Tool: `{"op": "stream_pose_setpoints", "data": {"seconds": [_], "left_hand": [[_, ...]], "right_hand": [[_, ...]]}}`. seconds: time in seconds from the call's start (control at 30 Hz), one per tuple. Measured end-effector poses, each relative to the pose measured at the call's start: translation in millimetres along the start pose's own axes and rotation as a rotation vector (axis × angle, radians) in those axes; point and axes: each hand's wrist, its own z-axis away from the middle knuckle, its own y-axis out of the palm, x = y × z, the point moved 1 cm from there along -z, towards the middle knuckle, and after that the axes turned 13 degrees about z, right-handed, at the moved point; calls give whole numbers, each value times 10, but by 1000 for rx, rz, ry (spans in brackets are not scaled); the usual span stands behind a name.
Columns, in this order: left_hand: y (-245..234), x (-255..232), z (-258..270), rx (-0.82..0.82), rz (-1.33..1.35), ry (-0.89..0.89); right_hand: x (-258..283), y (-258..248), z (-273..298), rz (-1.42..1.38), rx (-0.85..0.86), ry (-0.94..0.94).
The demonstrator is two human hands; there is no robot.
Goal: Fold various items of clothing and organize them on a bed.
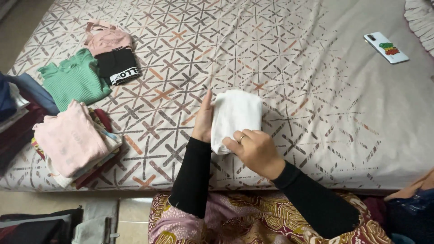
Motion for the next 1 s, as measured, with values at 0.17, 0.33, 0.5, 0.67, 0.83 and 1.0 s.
{"op": "stream_pose_setpoints", "data": {"seconds": [0.17,0.33,0.5,0.67,0.83,1.0], "left_hand": [[-126,88,-207,12,-141,65],[-74,339,476,60,-987,387],[-476,564,724,222,-884,-83],[-743,660,450,-348,-1167,378],[230,645,697,-626,-1472,239],[-202,998,537,-470,-2164,1098]], "right_hand": [[-39,27,167,91,113,-130],[77,114,845,-268,477,-166],[-380,434,571,-744,643,-78],[-875,1094,80,-76,510,152],[-804,1454,204,-59,501,312],[-791,1439,567,-89,236,300]]}}
